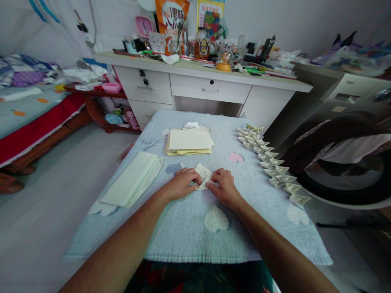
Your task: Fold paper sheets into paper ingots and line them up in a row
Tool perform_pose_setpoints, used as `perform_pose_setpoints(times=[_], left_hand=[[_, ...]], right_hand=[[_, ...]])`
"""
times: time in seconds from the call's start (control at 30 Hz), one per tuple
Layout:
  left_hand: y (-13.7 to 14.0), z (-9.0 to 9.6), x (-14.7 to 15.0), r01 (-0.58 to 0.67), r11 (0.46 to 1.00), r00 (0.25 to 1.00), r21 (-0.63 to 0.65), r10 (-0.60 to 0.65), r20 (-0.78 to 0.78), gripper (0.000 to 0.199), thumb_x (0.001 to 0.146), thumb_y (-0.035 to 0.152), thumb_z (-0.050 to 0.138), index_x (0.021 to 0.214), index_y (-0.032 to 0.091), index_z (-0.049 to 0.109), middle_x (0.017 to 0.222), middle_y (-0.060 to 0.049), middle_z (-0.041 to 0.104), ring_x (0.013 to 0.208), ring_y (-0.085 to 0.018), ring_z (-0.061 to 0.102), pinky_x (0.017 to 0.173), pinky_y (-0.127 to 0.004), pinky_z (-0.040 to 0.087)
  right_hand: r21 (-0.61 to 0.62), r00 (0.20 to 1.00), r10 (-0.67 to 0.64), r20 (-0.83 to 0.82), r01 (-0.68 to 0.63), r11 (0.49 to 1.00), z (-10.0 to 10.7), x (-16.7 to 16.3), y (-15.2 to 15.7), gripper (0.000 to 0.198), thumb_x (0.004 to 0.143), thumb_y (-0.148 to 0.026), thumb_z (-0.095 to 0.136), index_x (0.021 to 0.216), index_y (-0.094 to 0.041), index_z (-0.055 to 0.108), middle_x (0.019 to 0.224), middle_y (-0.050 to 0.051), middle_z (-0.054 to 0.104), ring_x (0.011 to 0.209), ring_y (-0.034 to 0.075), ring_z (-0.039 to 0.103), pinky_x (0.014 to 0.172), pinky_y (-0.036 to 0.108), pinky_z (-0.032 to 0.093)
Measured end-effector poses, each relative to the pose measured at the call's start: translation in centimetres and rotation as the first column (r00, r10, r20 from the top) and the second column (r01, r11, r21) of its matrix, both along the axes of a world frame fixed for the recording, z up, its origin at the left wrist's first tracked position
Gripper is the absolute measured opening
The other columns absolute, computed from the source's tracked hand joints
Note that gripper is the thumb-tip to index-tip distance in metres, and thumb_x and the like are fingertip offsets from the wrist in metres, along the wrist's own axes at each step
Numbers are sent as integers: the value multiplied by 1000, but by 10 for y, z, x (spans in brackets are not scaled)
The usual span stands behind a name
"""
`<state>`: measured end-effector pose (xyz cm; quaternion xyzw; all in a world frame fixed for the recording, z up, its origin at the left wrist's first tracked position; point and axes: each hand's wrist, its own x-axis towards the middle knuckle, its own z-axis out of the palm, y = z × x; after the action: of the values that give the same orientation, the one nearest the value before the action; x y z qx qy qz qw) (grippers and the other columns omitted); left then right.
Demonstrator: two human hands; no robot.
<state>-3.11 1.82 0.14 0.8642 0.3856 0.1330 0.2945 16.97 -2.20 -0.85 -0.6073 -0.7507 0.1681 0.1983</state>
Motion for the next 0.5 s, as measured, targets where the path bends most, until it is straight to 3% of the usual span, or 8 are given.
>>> perform_pose_setpoints(times=[0.2, 0.5], left_hand=[[-1, -1, 0, 17, 1000, 999, 18, -17, -35, 13, 76, 17, 53, 80, 23, 63, 92, -2, 58, 98, -22, 50, 86, -34, 35], [0, -1, -2, 55, 998, 997, 5, -55, -60, 16, 79, 14, 47, 81, 22, 61, 93, -2, 55, 96, -20, 47, 85, -32, 35]], right_hand=[[68, 999, -34, 31, 32, 997, -8, -3, -2, 15, 82, -31, 62, 74, -18, 63, 96, 6, 54, 93, 22, 43, 79, 35, 31], [60, 997, -44, 66, 40, 997, -6, -5, -2, 16, 82, -31, 60, 73, -17, 62, 96, 6, 55, 92, 22, 43, 76, 34, 30]])
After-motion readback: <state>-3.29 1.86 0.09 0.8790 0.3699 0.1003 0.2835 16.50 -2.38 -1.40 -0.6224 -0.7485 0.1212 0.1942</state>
